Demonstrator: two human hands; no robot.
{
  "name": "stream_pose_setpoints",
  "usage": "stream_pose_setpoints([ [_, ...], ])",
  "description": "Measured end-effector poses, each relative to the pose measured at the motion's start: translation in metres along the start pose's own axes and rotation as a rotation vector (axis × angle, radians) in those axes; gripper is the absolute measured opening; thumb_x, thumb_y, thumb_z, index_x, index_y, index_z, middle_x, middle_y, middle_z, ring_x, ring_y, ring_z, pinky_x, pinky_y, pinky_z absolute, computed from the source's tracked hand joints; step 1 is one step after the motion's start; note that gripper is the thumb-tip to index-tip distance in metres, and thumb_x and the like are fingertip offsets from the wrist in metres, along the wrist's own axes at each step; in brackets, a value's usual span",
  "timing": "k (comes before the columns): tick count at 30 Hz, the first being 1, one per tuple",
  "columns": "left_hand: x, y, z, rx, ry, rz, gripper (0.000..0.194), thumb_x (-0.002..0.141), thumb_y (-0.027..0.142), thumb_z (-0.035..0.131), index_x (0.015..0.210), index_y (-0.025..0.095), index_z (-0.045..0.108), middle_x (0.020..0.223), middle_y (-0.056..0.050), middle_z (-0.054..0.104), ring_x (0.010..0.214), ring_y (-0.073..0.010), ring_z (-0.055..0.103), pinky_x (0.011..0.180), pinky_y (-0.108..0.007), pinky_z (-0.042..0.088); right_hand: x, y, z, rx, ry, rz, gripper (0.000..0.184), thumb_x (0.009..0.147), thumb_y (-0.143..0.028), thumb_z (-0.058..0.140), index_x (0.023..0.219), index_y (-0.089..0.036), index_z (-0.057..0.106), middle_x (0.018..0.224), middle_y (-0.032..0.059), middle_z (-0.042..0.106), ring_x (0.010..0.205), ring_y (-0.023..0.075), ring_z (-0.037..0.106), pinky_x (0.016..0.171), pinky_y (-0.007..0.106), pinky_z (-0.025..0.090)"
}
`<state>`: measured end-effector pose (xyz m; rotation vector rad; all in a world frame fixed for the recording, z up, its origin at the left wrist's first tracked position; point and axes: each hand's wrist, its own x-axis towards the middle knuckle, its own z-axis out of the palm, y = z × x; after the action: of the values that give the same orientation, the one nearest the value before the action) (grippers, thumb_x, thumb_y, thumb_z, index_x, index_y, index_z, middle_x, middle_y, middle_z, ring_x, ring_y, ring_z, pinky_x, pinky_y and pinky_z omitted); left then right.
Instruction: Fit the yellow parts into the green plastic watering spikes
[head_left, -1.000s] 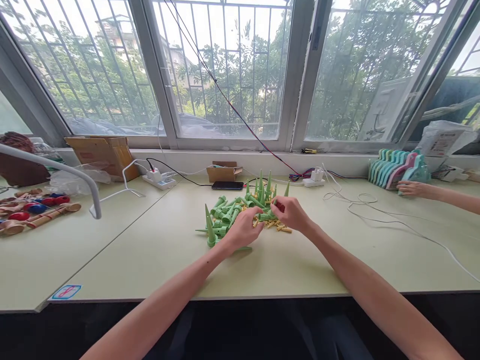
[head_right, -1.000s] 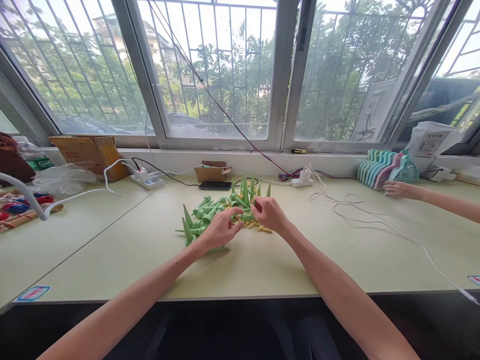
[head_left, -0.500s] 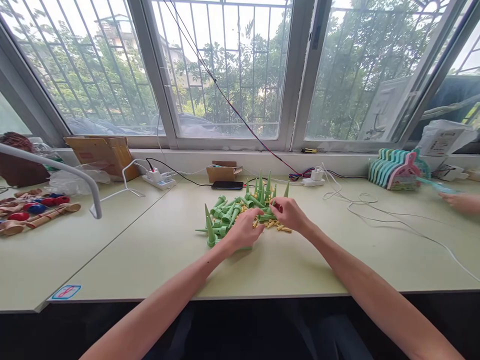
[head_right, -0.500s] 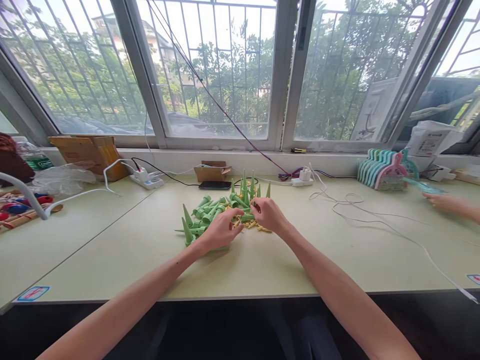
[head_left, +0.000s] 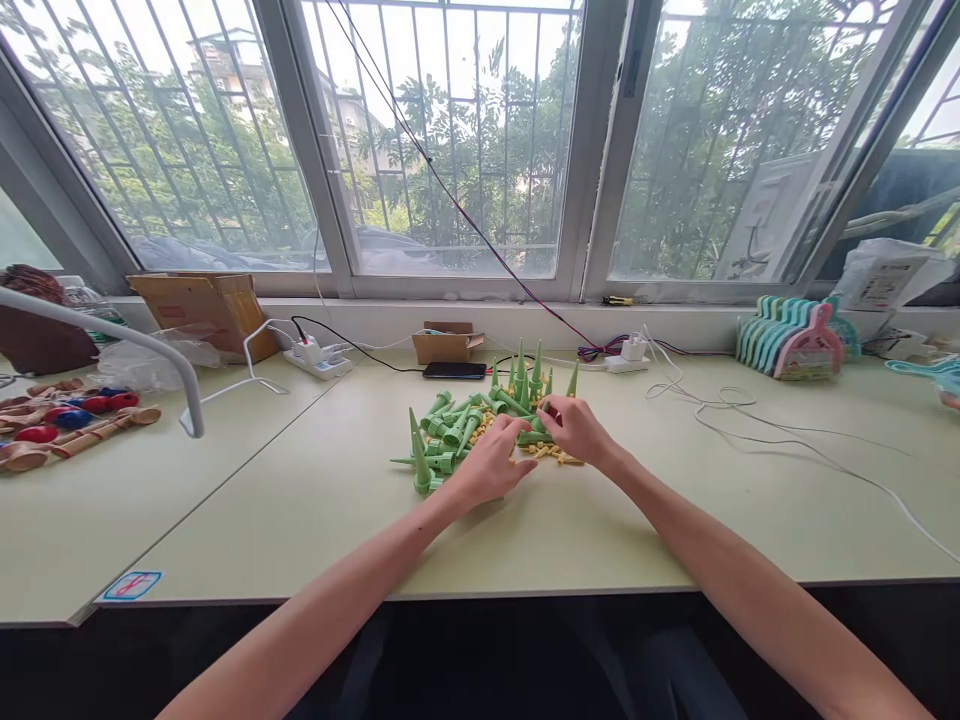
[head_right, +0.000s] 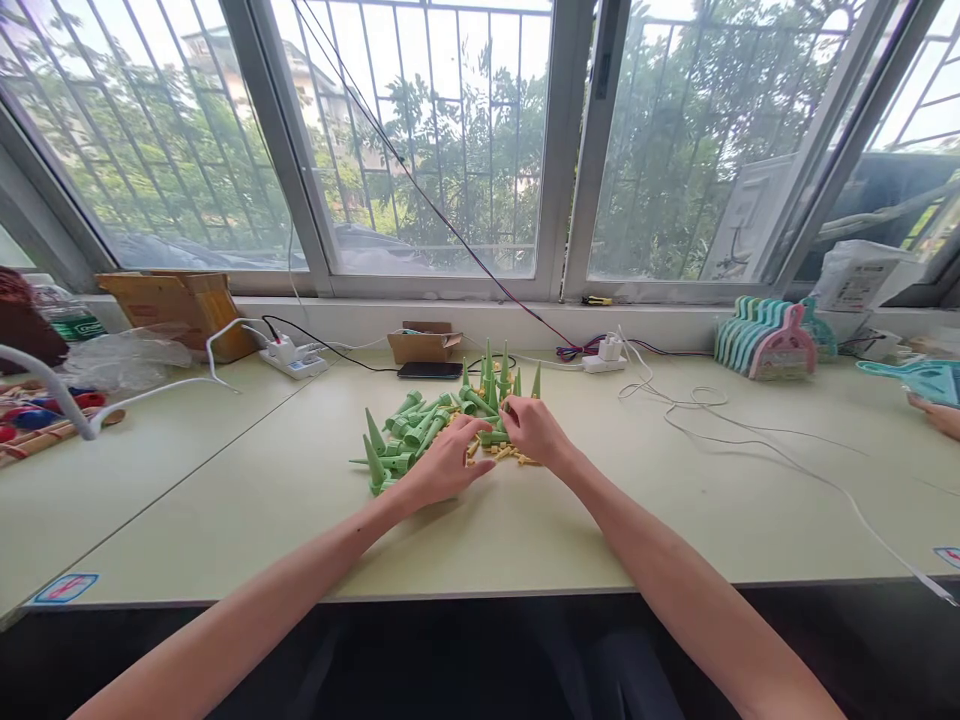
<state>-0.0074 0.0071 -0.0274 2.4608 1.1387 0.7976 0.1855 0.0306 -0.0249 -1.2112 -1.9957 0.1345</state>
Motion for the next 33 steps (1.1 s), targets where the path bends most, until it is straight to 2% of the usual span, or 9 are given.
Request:
stream_pose_setpoints([
  [7, 0.0, -0.001, 0.002, 0.001, 0.026, 0.002, 0.042, 0.079, 0.033, 0.063, 0.119, 0.022, 0.054, 0.11, -0.008, 0.053, 0.092, -0.0213, 0.057, 0.084, -0.038, 0.048, 0.001, -0.001, 0.005, 0.026, -0.001, 0.046, 0.025, 0.091, -0.031, 0.043, 0.071, -0.018, 0.05, 0.058, -0.0027, 0.047, 0.053, 0.0109, 0.037, 0.054, 0.024, 0.028],
  [11, 0.001, -0.001, 0.003, 0.001, 0.027, -0.003, 0.044, 0.079, 0.034, 0.064, 0.12, 0.021, 0.053, 0.111, -0.009, 0.054, 0.092, -0.0217, 0.056, 0.083, -0.037, 0.048, 0.001, -0.007, 0.002, 0.071, 0.007, 0.074, 0.026, 0.091, -0.033, 0.043, 0.069, -0.019, 0.049, 0.056, -0.0032, 0.046, 0.051, 0.0106, 0.035, 0.052, 0.024, 0.027],
  [17, 0.001, -0.003, 0.004, -0.01, 0.036, -0.002, 0.045, 0.077, 0.033, 0.067, 0.12, 0.023, 0.055, 0.115, -0.009, 0.054, 0.101, -0.0244, 0.057, 0.089, -0.039, 0.047, 0.002, -0.008, -0.006, 0.038, 0.134, 0.031, 0.026, 0.093, -0.033, 0.041, 0.073, -0.019, 0.05, 0.059, -0.0018, 0.049, 0.052, 0.0113, 0.038, 0.055, 0.023, 0.03],
  [25, 0.001, 0.0, 0.003, 0.0, 0.024, 0.004, 0.046, 0.078, 0.032, 0.066, 0.121, 0.022, 0.054, 0.116, -0.01, 0.054, 0.104, -0.0255, 0.057, 0.092, -0.041, 0.047, 0.001, 0.002, 0.0, -0.016, 0.002, 0.008, 0.023, 0.092, -0.029, 0.041, 0.077, -0.018, 0.054, 0.069, 0.0027, 0.058, 0.06, 0.0131, 0.047, 0.06, 0.024, 0.034],
  [30, 0.0, -0.001, 0.004, -0.014, 0.036, 0.017, 0.047, 0.079, 0.031, 0.066, 0.123, 0.023, 0.053, 0.116, -0.009, 0.054, 0.101, -0.0242, 0.058, 0.091, -0.04, 0.047, 0.001, 0.001, 0.0, -0.011, 0.021, 0.031, 0.022, 0.093, -0.03, 0.042, 0.084, -0.017, 0.057, 0.069, 0.0022, 0.06, 0.058, 0.0132, 0.049, 0.06, 0.024, 0.036],
  [33, 0.0, -0.001, 0.004, -0.01, 0.035, 0.017, 0.046, 0.079, 0.03, 0.065, 0.123, 0.023, 0.053, 0.117, -0.009, 0.054, 0.1, -0.0237, 0.058, 0.09, -0.039, 0.047, 0.001, 0.001, -0.001, 0.007, 0.055, 0.025, 0.02, 0.093, -0.03, 0.042, 0.095, -0.018, 0.058, 0.066, 0.0005, 0.059, 0.057, 0.0134, 0.05, 0.06, 0.024, 0.038],
])
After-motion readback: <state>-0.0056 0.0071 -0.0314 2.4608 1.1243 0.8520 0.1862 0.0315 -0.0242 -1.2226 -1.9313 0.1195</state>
